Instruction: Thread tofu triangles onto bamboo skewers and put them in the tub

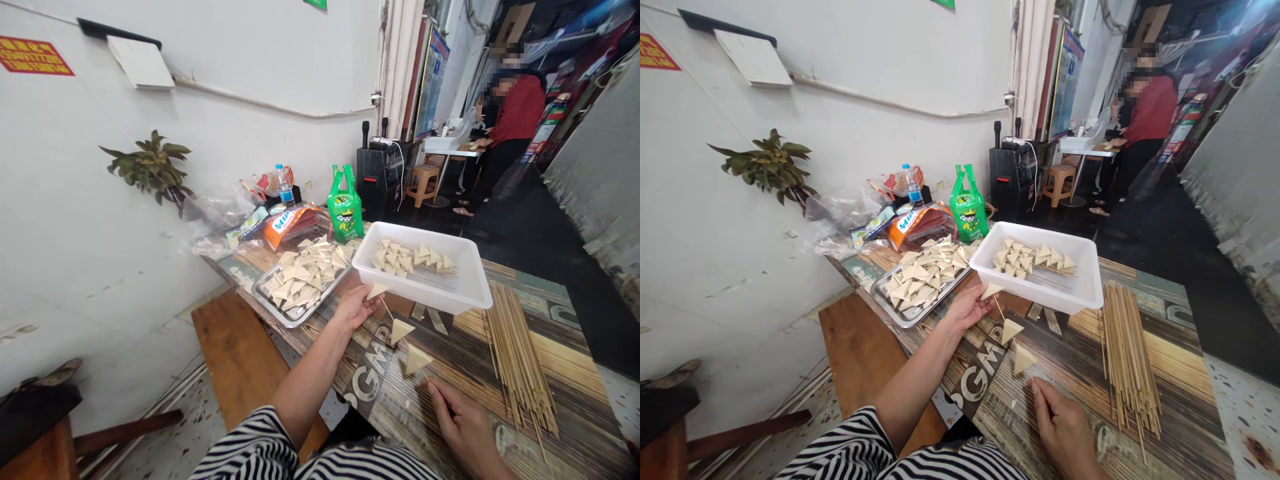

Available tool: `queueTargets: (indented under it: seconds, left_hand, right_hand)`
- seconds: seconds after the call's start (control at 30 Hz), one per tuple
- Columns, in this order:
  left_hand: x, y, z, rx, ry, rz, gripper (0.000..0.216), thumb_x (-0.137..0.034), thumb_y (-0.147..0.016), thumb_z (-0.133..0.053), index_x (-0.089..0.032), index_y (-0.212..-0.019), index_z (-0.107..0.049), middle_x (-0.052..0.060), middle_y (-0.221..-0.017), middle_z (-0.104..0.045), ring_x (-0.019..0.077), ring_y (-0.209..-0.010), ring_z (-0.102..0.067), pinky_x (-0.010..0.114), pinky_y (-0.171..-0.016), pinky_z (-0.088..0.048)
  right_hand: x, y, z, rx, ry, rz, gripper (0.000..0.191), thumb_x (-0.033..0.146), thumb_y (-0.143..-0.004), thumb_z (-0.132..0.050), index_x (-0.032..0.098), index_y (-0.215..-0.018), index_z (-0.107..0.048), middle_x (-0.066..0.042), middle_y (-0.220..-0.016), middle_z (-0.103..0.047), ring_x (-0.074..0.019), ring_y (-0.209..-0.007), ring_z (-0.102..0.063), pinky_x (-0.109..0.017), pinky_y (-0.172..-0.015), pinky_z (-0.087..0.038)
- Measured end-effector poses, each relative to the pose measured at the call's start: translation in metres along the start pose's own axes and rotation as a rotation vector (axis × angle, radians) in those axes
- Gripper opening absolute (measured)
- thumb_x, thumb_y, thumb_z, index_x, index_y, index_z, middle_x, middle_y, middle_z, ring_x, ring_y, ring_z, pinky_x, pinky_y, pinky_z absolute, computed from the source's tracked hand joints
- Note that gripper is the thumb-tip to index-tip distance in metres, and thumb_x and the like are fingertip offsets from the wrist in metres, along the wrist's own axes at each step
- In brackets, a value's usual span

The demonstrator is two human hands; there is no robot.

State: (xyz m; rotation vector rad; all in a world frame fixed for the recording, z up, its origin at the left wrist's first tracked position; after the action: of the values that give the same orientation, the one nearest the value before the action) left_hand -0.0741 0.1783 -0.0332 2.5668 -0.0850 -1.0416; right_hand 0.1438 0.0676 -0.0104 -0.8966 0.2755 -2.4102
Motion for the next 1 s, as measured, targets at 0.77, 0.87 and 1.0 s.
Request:
queueTargets:
  seconds: [0.77, 0.87, 1.0]
  left_hand:
    - [0.008, 0.003, -0.009, 0.106, -0.084, 0.029, 0.017, -0.020, -0.074, -0.061, -0.007, -0.085, -0.061, 0.012, -0.078, -0.065, 0.0145, -0.066, -0.062, 0.024, -0.058, -0.051]
    - [0.011, 0.004, -0.009, 0.107, -0.079, 0.057, 0.017, -0.019, -0.073, -0.062, -0.007, -0.085, -0.061, 0.012, -0.081, -0.065, 0.0156, -0.068, -0.063, 0.024, -0.059, -0.052]
    - [0.013, 0.008, -0.012, 0.110, -0.071, 0.089, 0.016, -0.019, -0.073, -0.062, -0.008, -0.085, -0.061, 0.011, -0.080, -0.066, 0.0160, -0.068, -0.063, 0.025, -0.060, -0.052]
  right_hand:
    - [-0.002, -0.003, 0.001, 0.027, -0.100, -0.079, 0.031, 0.035, -0.087, -0.039, 0.019, -0.090, -0.066, -0.005, -0.084, -0.071, -0.0165, -0.075, -0.067, -0.022, -0.068, -0.054]
    - [-0.004, -0.002, 0.001, 0.019, -0.105, -0.081, 0.031, 0.035, -0.086, -0.040, 0.019, -0.092, -0.065, -0.005, -0.083, -0.071, -0.0173, -0.076, -0.067, -0.022, -0.068, -0.053]
    - [-0.006, -0.001, -0.003, 0.063, -0.111, -0.086, 0.029, 0.033, -0.087, -0.040, 0.019, -0.092, -0.065, -0.005, -0.086, -0.071, -0.0168, -0.078, -0.067, -0.021, -0.068, -0.053]
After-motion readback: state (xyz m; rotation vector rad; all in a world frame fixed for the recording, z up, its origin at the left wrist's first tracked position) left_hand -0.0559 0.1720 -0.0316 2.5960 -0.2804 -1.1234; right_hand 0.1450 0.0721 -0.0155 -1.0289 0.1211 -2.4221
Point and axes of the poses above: each hand's wrist, its own y-axis away from the middle knuckle, its own z-axis out of the back of the hand, x = y × z, the point moved 8 cm from there along -y, towards the middle knuckle
